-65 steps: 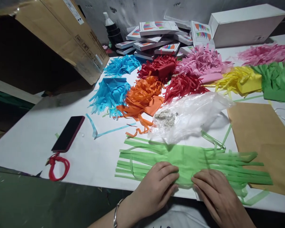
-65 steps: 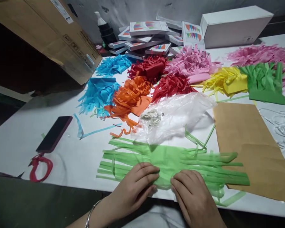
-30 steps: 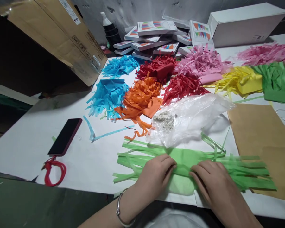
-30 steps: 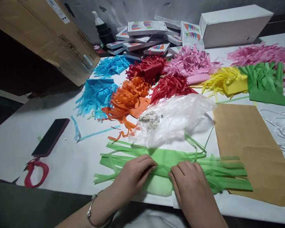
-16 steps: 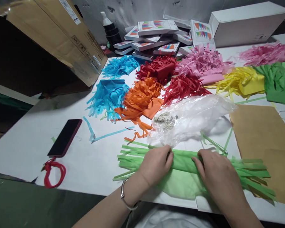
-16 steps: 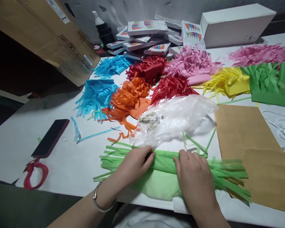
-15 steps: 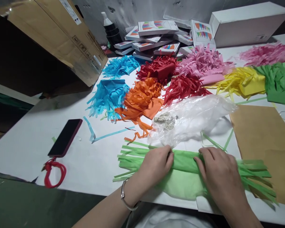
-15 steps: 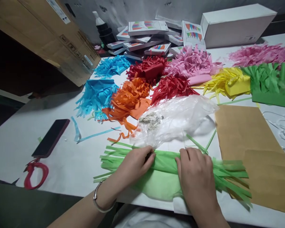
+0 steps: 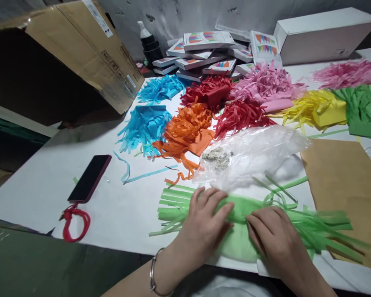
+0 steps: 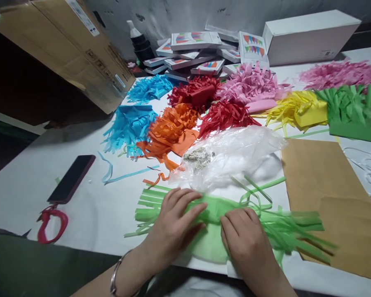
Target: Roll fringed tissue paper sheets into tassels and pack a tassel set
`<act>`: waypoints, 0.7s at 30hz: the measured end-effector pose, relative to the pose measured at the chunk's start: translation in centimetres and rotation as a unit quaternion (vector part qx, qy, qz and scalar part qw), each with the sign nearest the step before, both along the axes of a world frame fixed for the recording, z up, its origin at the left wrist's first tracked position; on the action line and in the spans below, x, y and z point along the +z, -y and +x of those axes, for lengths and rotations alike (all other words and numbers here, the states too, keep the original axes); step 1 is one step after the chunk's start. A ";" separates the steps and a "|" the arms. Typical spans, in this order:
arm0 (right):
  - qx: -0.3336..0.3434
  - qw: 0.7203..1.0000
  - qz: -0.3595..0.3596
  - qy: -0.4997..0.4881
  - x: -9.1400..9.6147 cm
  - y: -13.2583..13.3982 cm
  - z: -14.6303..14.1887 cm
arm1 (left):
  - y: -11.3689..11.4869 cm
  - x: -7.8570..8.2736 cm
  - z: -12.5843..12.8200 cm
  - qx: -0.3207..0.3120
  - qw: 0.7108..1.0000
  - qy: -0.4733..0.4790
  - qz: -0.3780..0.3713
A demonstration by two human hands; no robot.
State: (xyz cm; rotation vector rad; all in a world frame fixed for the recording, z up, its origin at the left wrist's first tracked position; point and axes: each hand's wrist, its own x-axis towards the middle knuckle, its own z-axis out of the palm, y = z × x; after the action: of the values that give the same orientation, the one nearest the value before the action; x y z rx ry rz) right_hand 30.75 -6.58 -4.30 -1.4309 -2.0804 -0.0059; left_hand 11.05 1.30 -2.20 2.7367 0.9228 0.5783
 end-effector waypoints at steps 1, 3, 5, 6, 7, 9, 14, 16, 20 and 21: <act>0.001 1.000 -0.007 -0.020 0.2 0.0 -0.1 | 0.3 -0.1 -0.1 -0.025 1.000 -0.002 0.006; 0.011 1.000 -0.014 -0.017 0.4 0.2 -0.4 | 0.6 -0.5 -0.1 -0.055 0.998 -0.001 0.007; 0.018 0.999 0.000 0.027 0.2 0.5 -0.5 | 0.6 -1.0 -0.2 -0.071 0.997 0.006 0.001; 0.024 0.998 0.008 0.053 0.1 0.6 -0.5 | 0.6 -1.1 -0.3 -0.078 0.997 0.009 -0.002; 0.028 0.997 0.013 0.073 -0.1 0.8 -0.4 | 0.6 -1.2 -0.4 -0.086 0.996 0.009 -0.005; 0.025 0.996 0.008 0.082 -0.4 1.2 -0.1 | 0.6 -1.3 -0.7 -0.100 0.995 -0.002 -0.012; -0.025 0.998 -0.036 0.036 -0.7 1.5 0.4 | 0.8 -1.3 -1.3 -0.053 0.997 -0.030 -0.051; -0.041 0.996 -0.061 0.042 -0.7 1.1 0.6 | 0.7 -1.3 -1.1 -0.007 0.997 -0.047 -0.066; -0.109 0.984 -0.084 0.110 -0.8 -0.1 0.8 | 0.0 -1.1 0.0 0.063 0.987 -0.126 -0.073; -0.125 0.980 -0.083 0.130 -0.8 -0.4 0.8 | -0.3 -1.0 0.3 0.072 0.984 -0.142 -0.073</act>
State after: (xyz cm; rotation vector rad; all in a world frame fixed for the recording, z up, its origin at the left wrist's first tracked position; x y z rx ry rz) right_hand 31.50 -6.18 -5.13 -1.8748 -2.1294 -0.1284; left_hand 11.35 1.57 -3.19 2.6775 1.1844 0.1330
